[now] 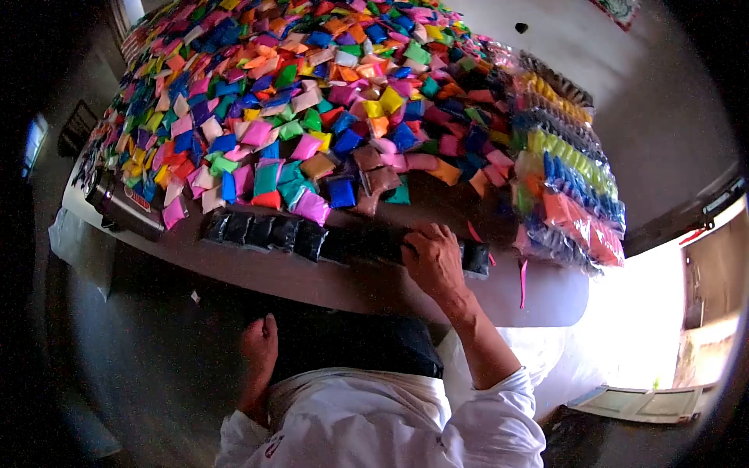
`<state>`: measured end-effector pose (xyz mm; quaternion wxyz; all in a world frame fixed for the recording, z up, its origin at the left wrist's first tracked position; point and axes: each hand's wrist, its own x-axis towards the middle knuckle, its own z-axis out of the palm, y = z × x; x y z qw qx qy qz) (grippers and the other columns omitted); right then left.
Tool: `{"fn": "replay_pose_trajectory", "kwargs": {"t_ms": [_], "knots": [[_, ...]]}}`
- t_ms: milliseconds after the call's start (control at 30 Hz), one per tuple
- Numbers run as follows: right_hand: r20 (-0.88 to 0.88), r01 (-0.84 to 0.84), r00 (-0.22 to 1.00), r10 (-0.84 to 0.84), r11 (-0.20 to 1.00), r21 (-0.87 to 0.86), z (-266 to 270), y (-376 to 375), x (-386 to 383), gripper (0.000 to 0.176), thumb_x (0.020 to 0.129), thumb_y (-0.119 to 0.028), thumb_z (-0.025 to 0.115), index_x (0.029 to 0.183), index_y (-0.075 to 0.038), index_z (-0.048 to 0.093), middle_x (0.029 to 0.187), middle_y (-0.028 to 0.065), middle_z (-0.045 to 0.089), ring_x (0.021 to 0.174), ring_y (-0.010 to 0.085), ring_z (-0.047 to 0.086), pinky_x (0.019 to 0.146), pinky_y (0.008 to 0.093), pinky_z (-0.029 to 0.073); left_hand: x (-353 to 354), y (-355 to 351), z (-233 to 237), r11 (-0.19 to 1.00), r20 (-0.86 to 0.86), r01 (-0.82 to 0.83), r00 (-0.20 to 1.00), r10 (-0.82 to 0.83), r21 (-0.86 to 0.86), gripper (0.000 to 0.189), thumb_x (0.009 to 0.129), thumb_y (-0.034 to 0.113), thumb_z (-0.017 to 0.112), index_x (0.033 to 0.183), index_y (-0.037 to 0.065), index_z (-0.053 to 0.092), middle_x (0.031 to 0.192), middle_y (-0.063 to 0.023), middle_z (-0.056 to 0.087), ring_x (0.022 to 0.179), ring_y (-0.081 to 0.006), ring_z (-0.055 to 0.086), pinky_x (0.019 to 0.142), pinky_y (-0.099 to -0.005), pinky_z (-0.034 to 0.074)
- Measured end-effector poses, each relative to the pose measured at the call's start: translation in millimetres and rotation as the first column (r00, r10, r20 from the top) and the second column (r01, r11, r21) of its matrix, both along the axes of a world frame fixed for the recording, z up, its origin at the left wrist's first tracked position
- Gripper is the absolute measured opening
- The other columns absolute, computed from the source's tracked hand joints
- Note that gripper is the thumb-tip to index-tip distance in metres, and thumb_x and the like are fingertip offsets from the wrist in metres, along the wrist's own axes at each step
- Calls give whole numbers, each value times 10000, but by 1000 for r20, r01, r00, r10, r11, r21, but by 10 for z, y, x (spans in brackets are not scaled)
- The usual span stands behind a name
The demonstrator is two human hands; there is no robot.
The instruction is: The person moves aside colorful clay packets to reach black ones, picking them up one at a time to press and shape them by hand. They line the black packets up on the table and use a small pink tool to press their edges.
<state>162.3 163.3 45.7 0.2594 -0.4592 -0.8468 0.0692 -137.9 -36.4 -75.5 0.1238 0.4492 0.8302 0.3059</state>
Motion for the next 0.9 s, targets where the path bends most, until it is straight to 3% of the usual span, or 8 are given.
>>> {"fn": "replay_pose_trajectory", "kwargs": {"t_ms": [167,300,400,533,600,667,767,900], "knots": [[-116,-139,984,133,989,-42,82,73,-343,232,752,-118,686,957,-19,645,933,141,611,861,332,590,752,421,485,3,183,-5,994,-61,59,997,-53,92,385,838,222,628,538,30,484,534,-181,492,456,-363,464,441,-429,339],[-73,-281,957,280,960,-5,-10,127,-660,222,759,-146,683,946,-35,636,891,143,596,834,337,588,738,435,484,-62,221,-77,997,-72,57,996,-53,55,377,810,224,647,526,39,484,536,-183,493,480,-375,489,448,-434,356],[-8,-265,964,265,963,-58,24,143,-730,217,751,-168,689,915,-40,631,885,143,596,834,336,591,737,427,488,-119,233,-108,999,-54,31,998,-33,-42,372,788,237,665,522,42,492,541,-187,502,498,-381,510,449,-438,367],[23,-237,969,245,954,-183,72,171,-826,219,719,-141,724,905,-50,651,834,120,614,770,314,609,673,399,507,-207,274,-145,997,-176,64,982,-71,-49,392,798,311,645,529,46,539,541,-178,527,500,-376,532,464,-457,386],[-34,-328,945,326,936,-127,55,207,-974,233,721,-144,723,922,-51,650,820,120,612,753,316,608,657,401,505,-233,324,-60,994,-181,48,981,-65,-100,396,805,336,633,540,48,569,543,-175,538,508,-372,546,472,-461,396],[-92,-408,911,401,911,-64,64,223,-1160,248,724,-148,723,940,-52,649,807,119,611,736,317,607,641,403,504,-276,382,133,974,-50,111,991,-123,-199,411,811,392,613,585,49,629,568,-170,572,535,-373,574,496,-463,424],[-13,-443,895,447,884,-150,119,249,-1437,345,779,-205,664,1089,-76,586,846,144,593,772,334,606,661,448,499,-397,383,-92,956,72,166,986,-153,-241,418,804,420,612,622,47,651,590,-175,587,560,-377,588,510,-452,439],[3,-521,846,533,827,-209,-66,396,-1558,401,758,-221,673,1121,-87,565,861,170,595,771,354,626,640,467,521,-422,424,74,960,90,148,987,-130,-238,442,793,451,608,628,43,646,594,-179,587,566,-377,592,517,-455,441]]}}
